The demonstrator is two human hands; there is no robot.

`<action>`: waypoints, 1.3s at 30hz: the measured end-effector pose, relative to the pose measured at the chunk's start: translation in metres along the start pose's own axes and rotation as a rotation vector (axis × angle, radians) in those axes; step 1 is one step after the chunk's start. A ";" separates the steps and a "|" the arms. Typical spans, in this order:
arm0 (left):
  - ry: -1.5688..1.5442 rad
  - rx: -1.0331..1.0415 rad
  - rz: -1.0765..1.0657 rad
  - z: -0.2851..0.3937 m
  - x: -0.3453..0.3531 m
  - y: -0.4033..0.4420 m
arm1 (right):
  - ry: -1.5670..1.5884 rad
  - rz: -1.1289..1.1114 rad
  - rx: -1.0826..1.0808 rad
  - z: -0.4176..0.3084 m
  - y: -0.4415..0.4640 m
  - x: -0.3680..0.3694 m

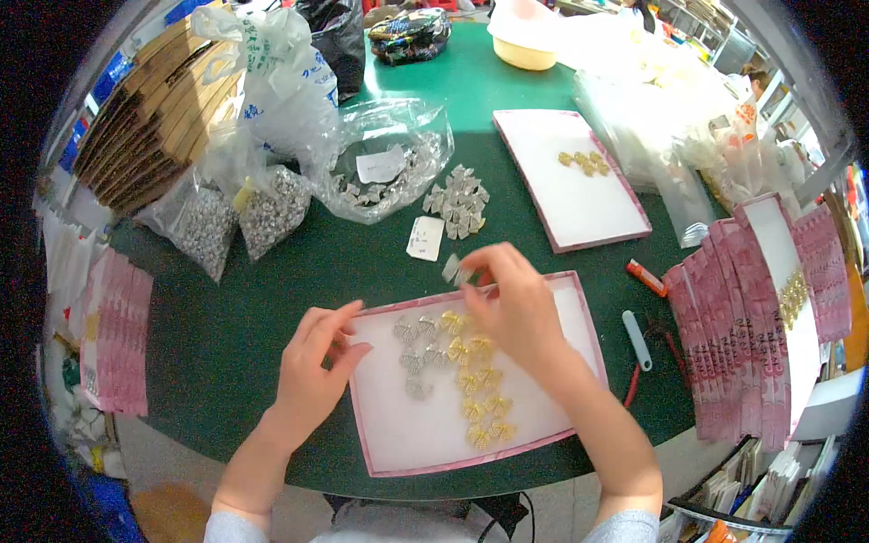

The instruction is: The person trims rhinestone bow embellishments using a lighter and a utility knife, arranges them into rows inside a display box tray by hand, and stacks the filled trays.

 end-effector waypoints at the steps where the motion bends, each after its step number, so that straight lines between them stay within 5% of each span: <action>1: 0.034 -0.019 0.029 -0.003 -0.002 0.002 | -0.066 0.020 0.000 0.013 0.014 -0.001; 9: 0.083 -0.136 -0.053 -0.024 -0.005 0.001 | -0.465 0.114 -0.183 0.040 0.081 0.008; 14: 0.108 -0.119 -0.063 -0.026 -0.005 -0.001 | -0.240 0.059 -0.538 -0.036 0.093 0.033; 22: 0.092 -0.074 -0.061 -0.029 -0.004 -0.002 | -0.507 -0.449 -0.477 -0.015 0.172 0.129; 23: 0.120 -0.060 -0.066 -0.030 -0.003 -0.003 | -0.445 -0.639 -0.395 -0.005 0.180 0.138; 33: 0.108 -0.034 -0.067 -0.032 0.000 -0.006 | -0.629 -0.658 -0.327 0.010 0.196 0.163; 39: 0.098 -0.019 -0.038 -0.037 0.004 -0.005 | -0.612 -0.521 -0.518 0.011 0.192 0.180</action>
Point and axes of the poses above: each hand's wrist, its own y-axis towards the middle knuckle, its own x-axis out of the palm, z = x × y, the point moved 4 cm from there along y, towards the middle knuckle
